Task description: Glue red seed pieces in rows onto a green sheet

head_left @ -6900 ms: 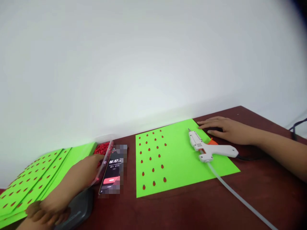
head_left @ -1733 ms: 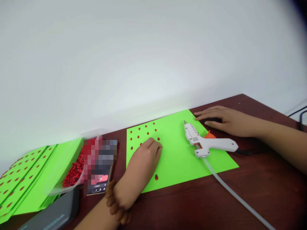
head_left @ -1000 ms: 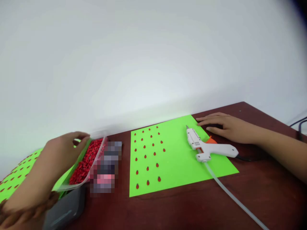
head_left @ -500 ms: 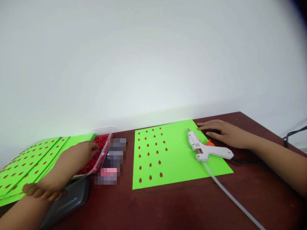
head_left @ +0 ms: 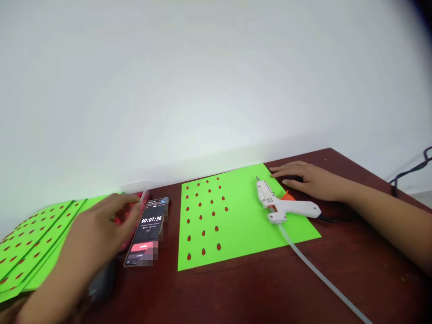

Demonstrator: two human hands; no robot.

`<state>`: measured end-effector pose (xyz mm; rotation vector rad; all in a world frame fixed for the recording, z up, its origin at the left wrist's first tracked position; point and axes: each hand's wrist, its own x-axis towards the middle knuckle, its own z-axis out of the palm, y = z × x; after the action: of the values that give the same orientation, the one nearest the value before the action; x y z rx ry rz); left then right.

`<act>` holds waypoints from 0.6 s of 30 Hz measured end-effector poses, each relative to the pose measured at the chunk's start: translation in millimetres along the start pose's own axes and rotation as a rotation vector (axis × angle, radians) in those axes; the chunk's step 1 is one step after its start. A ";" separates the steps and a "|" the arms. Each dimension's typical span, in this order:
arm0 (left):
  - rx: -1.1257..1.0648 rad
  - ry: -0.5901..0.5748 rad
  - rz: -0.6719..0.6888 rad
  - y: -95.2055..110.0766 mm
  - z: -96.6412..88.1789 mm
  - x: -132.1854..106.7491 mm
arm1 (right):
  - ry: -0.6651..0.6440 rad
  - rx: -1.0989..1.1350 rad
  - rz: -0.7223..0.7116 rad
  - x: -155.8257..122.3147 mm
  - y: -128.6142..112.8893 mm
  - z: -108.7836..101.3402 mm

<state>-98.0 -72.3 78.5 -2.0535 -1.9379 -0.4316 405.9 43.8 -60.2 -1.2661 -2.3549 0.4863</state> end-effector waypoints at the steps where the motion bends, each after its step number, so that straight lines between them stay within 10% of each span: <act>1: -0.120 0.011 0.125 17.8 4.2 -6.1 | 0.003 0.001 0.001 -0.2 0.4 0.1; 7: -0.492 -0.220 0.467 101.7 54.5 -23.6 | 0.005 0.005 0.001 -1.4 1.9 -0.2; 18: -0.416 -0.365 0.415 116.9 73.8 -10.8 | 0.024 0.023 0.005 0.8 -2.7 -1.2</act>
<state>19.8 -59.2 6.5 -2.8966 -1.6203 -0.4088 404.3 43.2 -57.7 -1.2607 -2.3205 0.4961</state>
